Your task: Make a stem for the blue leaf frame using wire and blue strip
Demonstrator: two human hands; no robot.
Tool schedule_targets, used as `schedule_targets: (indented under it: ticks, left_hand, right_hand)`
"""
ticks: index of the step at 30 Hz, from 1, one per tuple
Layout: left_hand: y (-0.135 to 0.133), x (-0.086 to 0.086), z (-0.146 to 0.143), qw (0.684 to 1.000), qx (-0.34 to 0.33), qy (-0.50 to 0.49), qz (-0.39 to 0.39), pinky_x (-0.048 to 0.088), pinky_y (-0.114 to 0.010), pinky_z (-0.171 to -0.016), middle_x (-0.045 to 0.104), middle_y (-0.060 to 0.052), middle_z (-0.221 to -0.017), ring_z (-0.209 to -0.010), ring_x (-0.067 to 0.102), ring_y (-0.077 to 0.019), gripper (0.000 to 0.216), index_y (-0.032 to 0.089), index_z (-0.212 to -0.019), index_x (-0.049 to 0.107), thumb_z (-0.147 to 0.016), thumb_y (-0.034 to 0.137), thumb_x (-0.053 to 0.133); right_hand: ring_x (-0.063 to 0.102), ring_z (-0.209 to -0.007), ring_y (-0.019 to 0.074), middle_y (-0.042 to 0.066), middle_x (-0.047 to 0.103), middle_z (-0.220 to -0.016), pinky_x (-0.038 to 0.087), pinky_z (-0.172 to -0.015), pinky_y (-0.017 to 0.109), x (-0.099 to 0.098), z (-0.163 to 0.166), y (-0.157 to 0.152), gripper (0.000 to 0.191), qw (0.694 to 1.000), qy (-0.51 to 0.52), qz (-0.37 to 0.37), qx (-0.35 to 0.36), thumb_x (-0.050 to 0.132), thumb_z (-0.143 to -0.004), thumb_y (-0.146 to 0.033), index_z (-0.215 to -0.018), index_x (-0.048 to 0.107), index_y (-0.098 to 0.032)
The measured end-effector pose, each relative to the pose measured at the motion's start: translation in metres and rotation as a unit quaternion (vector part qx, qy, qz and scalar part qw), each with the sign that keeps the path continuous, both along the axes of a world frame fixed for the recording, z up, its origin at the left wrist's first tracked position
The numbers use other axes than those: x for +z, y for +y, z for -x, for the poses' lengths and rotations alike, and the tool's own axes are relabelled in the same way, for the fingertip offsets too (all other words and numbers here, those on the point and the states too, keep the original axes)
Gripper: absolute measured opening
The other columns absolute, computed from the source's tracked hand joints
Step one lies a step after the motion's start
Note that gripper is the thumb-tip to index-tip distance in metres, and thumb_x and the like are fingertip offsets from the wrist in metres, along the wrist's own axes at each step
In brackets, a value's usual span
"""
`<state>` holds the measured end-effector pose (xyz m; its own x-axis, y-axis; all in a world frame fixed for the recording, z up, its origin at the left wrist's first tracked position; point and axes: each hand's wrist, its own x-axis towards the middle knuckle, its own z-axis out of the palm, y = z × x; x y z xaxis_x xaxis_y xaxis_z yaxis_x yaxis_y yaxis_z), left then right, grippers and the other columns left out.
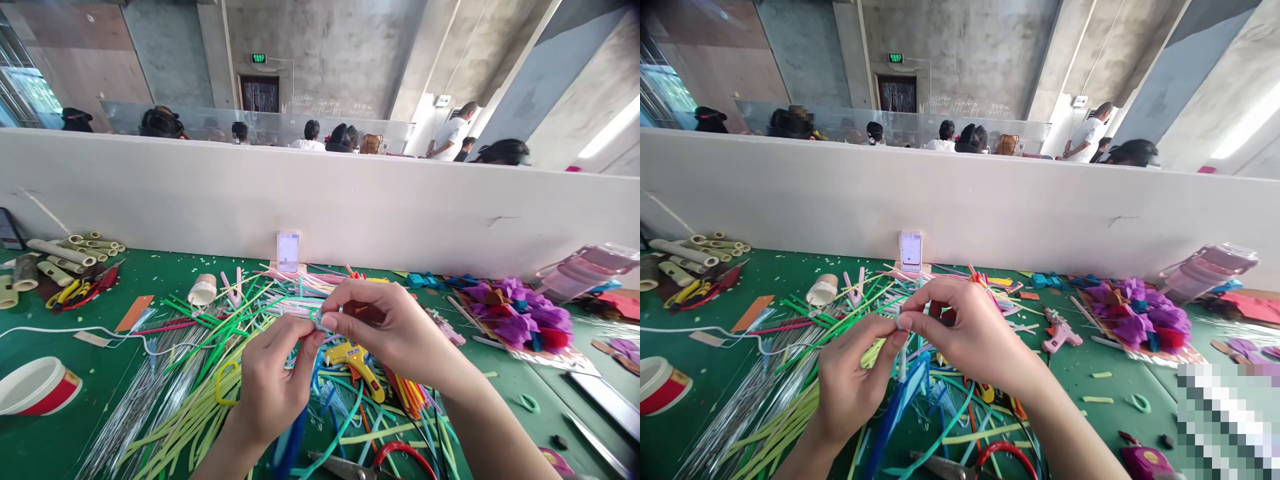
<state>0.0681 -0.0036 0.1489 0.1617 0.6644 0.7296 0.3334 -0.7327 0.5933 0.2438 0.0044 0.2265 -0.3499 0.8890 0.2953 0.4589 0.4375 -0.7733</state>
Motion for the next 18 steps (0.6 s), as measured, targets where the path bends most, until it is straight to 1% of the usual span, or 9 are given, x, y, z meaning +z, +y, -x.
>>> schedule_targets:
  ticks: [3, 6, 8, 10, 12, 13, 14, 16, 18]
  left_hand:
    - [-0.001, 0.006, 0.005, 0.994, -0.071, -0.01, 0.087, 0.045, -0.024, -0.063, 0.064, -0.001, -0.076, -0.069, 0.059, -0.0138, 0.014, 0.02, -0.086, 0.063, -0.096, 0.018, 0.055]
    - [0.002, 0.009, 0.011, 0.974, -0.153, -0.034, 0.166, 0.046, -0.027, -0.065, 0.065, -0.003, -0.074, -0.069, 0.06, -0.0157, 0.023, 0.02, -0.082, 0.065, -0.099, 0.028, 0.052]
    - [0.007, 0.007, 0.014, 0.947, -0.226, -0.059, 0.218, 0.049, -0.03, -0.069, 0.067, -0.004, -0.074, -0.07, 0.063, -0.0177, 0.027, 0.02, -0.082, 0.067, -0.1, 0.034, 0.051]
    - [0.013, 0.004, 0.015, 0.912, -0.301, -0.085, 0.266, 0.052, -0.033, -0.068, 0.068, -0.006, -0.073, -0.069, 0.065, -0.0193, 0.03, 0.02, -0.082, 0.068, -0.099, 0.039, 0.052]
    - [0.018, 0.001, 0.014, 0.892, -0.336, -0.099, 0.287, 0.054, -0.033, -0.067, 0.069, -0.008, -0.074, -0.068, 0.065, -0.0199, 0.034, 0.018, -0.084, 0.069, -0.098, 0.044, 0.052]
    - [0.019, 0.001, 0.013, 0.894, -0.33, -0.102, 0.285, 0.054, -0.033, -0.068, 0.069, -0.008, -0.076, -0.069, 0.065, -0.0196, 0.035, 0.017, -0.086, 0.07, -0.098, 0.044, 0.052]
    - [0.019, 0.0, 0.012, 0.905, -0.307, -0.102, 0.275, 0.054, -0.032, -0.069, 0.07, -0.008, -0.08, -0.07, 0.066, -0.0189, 0.034, 0.017, -0.089, 0.07, -0.099, 0.043, 0.051]
    - [0.016, 0.001, 0.008, 0.937, -0.234, -0.086, 0.243, 0.054, -0.03, -0.072, 0.071, -0.006, -0.087, -0.072, 0.067, -0.0168, 0.025, 0.019, -0.1, 0.069, -0.098, 0.038, 0.054]
    - [0.01, 0.003, 0.005, 0.967, -0.141, -0.065, 0.203, 0.052, -0.027, -0.07, 0.071, -0.003, -0.088, -0.072, 0.067, -0.015, 0.016, 0.021, -0.106, 0.066, -0.095, 0.032, 0.062]
  right_hand:
    - [0.054, -0.062, 0.0117, 0.001, 0.066, -0.074, 0.042, -0.052, 0.025, 0.006, -0.004, 0.002, 0.02, 0.999, 0.016, 0.021, 0.044, 0.07, -0.089, -0.037, -0.081, 0.073, -0.02]
    - [0.055, -0.061, 0.0116, 0.002, 0.067, -0.075, 0.044, -0.052, 0.025, 0.007, -0.004, 0.004, 0.02, 0.997, 0.041, 0.039, 0.055, 0.076, -0.084, -0.038, -0.08, 0.074, -0.019]
    - [0.059, -0.063, 0.0122, 0.002, 0.069, -0.078, 0.046, -0.053, 0.025, 0.004, -0.003, 0.004, 0.018, 0.993, 0.069, 0.06, 0.068, 0.079, -0.082, -0.037, -0.084, 0.076, -0.019]
    - [0.062, -0.063, 0.0133, 0.002, 0.07, -0.078, 0.048, -0.054, 0.026, 0.001, -0.001, 0.005, 0.02, 0.986, 0.099, 0.095, 0.097, 0.078, -0.082, -0.039, -0.087, 0.075, -0.02]
    - [0.064, -0.061, 0.0141, 0.002, 0.069, -0.075, 0.05, -0.055, 0.027, -0.003, 0.001, 0.007, 0.023, 0.981, 0.114, 0.118, 0.103, 0.077, -0.083, -0.041, -0.083, 0.073, -0.019]
    - [0.064, -0.06, 0.0142, 0.002, 0.069, -0.073, 0.05, -0.056, 0.028, -0.005, 0.001, 0.007, 0.024, 0.982, 0.116, 0.118, 0.094, 0.077, -0.083, -0.042, -0.081, 0.071, -0.018]
    - [0.063, -0.06, 0.0139, 0.002, 0.068, -0.072, 0.05, -0.056, 0.027, -0.006, 0.001, 0.008, 0.025, 0.985, 0.113, 0.107, 0.076, 0.076, -0.083, -0.042, -0.079, 0.071, -0.018]
    - [0.061, -0.062, 0.0133, 0.002, 0.068, -0.073, 0.049, -0.058, 0.027, -0.008, 0.002, 0.009, 0.024, 0.993, 0.092, 0.062, 0.03, 0.075, -0.085, -0.041, -0.078, 0.071, -0.018]
    - [0.058, -0.063, 0.0128, 0.002, 0.068, -0.074, 0.046, -0.057, 0.026, -0.01, 0.004, 0.009, 0.022, 0.998, 0.061, 0.017, -0.016, 0.073, -0.087, -0.039, -0.079, 0.072, -0.019]
